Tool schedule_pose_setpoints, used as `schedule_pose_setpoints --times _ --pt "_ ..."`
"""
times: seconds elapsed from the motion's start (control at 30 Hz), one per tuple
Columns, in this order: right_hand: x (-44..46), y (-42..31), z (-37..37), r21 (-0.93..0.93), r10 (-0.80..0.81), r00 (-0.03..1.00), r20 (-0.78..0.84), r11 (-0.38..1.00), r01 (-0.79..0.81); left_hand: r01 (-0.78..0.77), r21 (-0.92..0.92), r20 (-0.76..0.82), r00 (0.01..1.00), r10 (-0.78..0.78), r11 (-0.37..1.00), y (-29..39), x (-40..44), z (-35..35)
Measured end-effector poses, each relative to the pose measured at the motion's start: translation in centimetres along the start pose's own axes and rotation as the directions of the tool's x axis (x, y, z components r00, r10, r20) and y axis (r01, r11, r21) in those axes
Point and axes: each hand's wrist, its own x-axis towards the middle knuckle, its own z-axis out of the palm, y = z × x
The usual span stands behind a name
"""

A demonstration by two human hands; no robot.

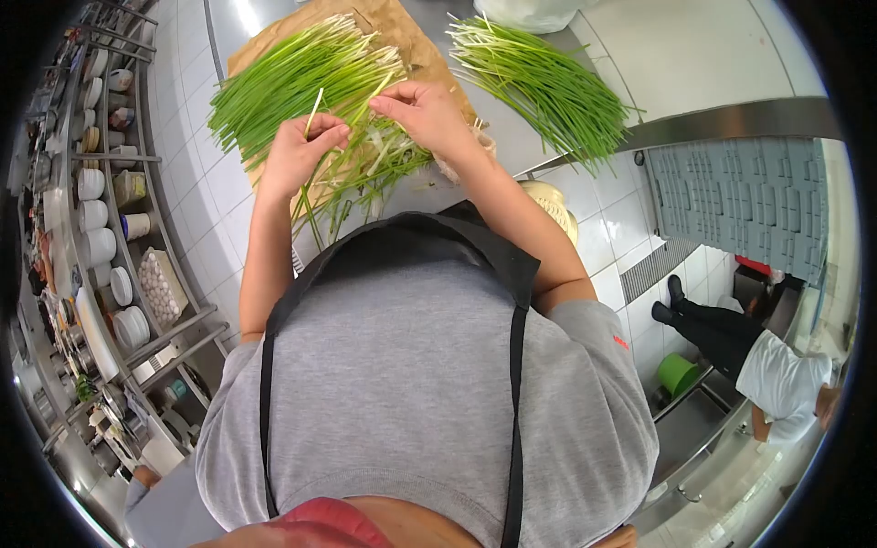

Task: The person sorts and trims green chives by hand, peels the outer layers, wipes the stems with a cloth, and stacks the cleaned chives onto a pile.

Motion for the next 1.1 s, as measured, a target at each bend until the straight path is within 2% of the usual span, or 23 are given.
schedule_pose_setpoints --times 0.13,0.23,0.33,0.43,0.53,0.63,0.73,0.8,0.83,0.93,1.03,1.1 --pt "-0.4 -1.3 -0.9 -0.227 -0.141 0.989 -0.040 0.965 0.128 -0.034 0.023 -0.004 0.999 0.034 0.999 -0.2 -0.2 -0.3" --pt "-0.1 -1.1 -1.5 -0.441 -0.378 0.920 -0.101 0.846 0.299 -0.042 0.041 -0.001 0.999 0.042 0.998 -0.2 -0.3 -0.6" --pt "0.0 -1.4 -2.2 -0.497 -0.427 0.891 -0.151 0.812 0.305 -0.041 0.108 -0.021 0.999 0.044 0.993 -0.4 -0.5 -0.8" --pt "0.4 -0.7 -2.9 -0.461 -0.396 0.879 -0.265 0.853 0.245 0.004 0.134 -0.062 0.998 0.004 0.991 -0.6 -0.7 -1.3" --pt "1.0 -0.2 -3.7 -0.164 -0.126 0.941 -0.313 0.983 0.077 0.064 -0.017 -0.086 0.994 -0.065 0.998 0.4 -1.2 -2.0" --pt "0.9 -0.6 -3.4 -0.552 -0.073 0.996 0.051 0.829 0.089 0.128 -0.157 -0.074 0.987 -0.141 0.979 -0.1 -0.7 -2.4" --pt "0.8 -0.7 -1.3 -0.771 -0.209 0.975 0.072 0.609 0.187 0.135 -0.161 -0.036 0.989 -0.142 0.978 -0.1 0.1 -2.2" --pt "0.9 -1.2 0.0 -0.394 -0.226 0.974 0.029 0.892 0.219 0.107 -0.139 -0.023 0.994 -0.111 0.984 0.6 0.5 -1.5" --pt "0.8 -1.3 0.8 -0.163 -0.222 0.975 0.004 0.962 0.220 0.098 -0.127 -0.015 0.995 -0.101 0.987 1.0 0.4 -1.2" --pt "1.1 -0.7 2.3 0.073 -0.158 0.987 0.034 0.985 0.155 0.076 -0.136 0.080 0.995 -0.065 0.988 2.2 0.6 -0.6" --pt "1.3 -1.4 2.3 0.065 -0.146 0.989 -0.005 0.987 0.146 -0.195 0.017 -0.175 0.965 0.195 0.981 2.5 1.1 -0.1" --pt "1.3 -1.5 2.6 -0.093 -0.157 0.985 0.072 0.982 0.164 -0.241 0.026 -0.192 0.951 0.242 0.970 2.7 1.6 -0.1"
